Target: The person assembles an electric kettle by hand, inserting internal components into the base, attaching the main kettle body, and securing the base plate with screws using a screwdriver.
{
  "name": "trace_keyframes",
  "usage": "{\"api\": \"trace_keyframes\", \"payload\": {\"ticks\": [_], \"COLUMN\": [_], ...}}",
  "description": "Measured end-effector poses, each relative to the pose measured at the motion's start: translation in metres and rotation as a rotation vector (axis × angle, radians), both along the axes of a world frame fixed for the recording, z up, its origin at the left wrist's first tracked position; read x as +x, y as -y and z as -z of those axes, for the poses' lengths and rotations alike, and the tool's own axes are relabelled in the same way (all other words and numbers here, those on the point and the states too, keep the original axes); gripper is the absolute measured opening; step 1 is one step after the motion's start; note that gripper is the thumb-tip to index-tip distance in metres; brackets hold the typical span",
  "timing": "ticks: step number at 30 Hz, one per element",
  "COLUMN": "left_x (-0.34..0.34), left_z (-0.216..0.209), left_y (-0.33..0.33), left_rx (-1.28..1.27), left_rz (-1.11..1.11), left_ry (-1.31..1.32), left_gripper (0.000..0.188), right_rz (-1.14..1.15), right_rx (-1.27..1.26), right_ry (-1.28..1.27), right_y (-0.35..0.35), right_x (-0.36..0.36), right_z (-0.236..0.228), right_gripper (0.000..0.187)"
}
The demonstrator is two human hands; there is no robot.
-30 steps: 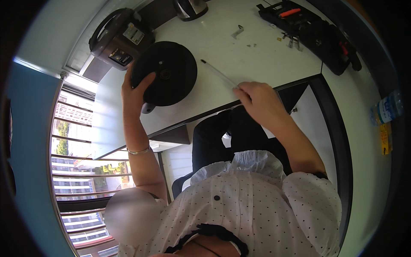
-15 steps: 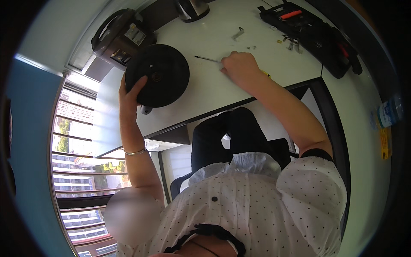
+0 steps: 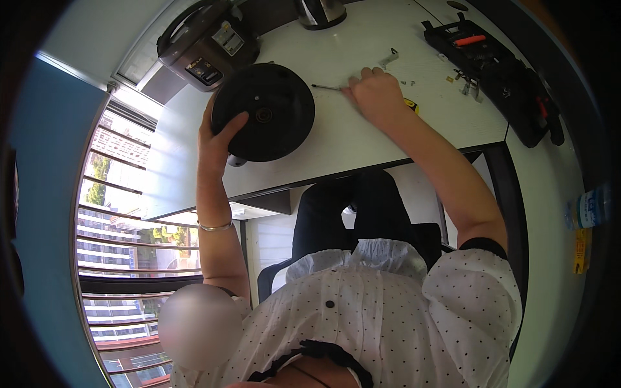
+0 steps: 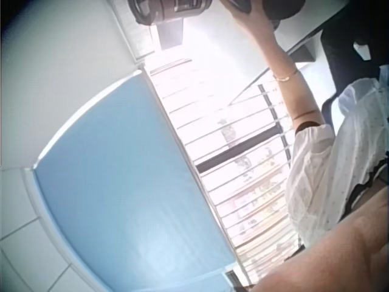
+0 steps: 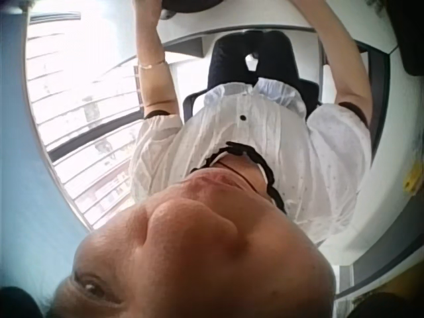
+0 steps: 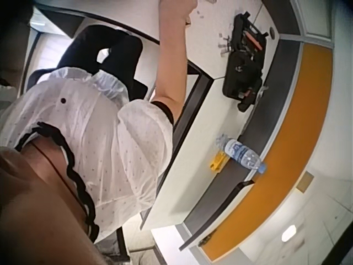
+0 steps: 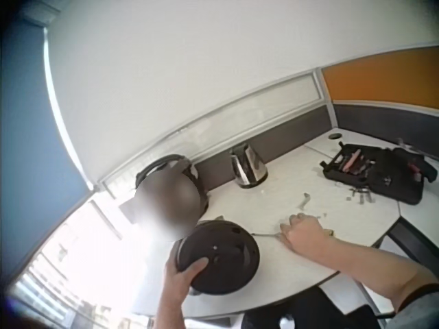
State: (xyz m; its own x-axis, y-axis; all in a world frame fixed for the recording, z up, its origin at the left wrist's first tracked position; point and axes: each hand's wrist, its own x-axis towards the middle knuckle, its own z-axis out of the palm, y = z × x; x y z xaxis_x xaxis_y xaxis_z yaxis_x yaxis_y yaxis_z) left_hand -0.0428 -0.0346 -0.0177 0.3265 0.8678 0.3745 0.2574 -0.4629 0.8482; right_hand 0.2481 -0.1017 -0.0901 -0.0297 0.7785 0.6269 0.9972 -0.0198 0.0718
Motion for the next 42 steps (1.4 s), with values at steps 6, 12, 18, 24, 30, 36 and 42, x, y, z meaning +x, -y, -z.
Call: {"api": "trace_keyframes", "payload": {"ticks": [6, 12, 18, 24, 30, 36, 42], "left_x": [0.000, 0.001, 0.001, 0.000, -0.012, -0.028, -0.025], "left_z": [0.002, 0.002, 0.006, 0.006, -0.005, 0.010, 0.024], "left_y": [0.004, 0.012, 0.023, 0.036, 0.048, 0.047, 0.044], "left_rx": [0.021, 0.038, 0.034, 0.086, 0.104, 0.032, 0.067], "left_rz": [-0.011, -0.106, -0.226, -0.275, -0.260, -0.053, -0.070], "left_ry": [0.000, -0.064, -0.188, -0.277, -0.425, -0.346, -0.286], "left_gripper": [0.082, 0.089, 0.094, 0.097, 0.096, 0.103, 0.102], "right_rz": [-0.459, -0.635, -0.704, -0.762, -0.789, -0.746, -0.750], "right_rx": [0.203, -0.220, -0.110, -0.099, -0.080, -0.081, -0.049], "right_ry": [-0.720, -1.248, -1.331, -1.416, -1.446, -1.443, -1.405], "right_y": [0.005, -0.007, -0.014, -0.013, -0.003, -0.007, -0.006], "right_x": [-0.032, -0.066, -0.070, -0.070, -0.074, -0.071, -0.070], "right_z": [-0.026, -0.032, -0.016, -0.004, -0.007, -0.003, -0.003], "right_gripper": [0.052, 0.070, 0.066, 0.061, 0.055, 0.053, 0.053]}}
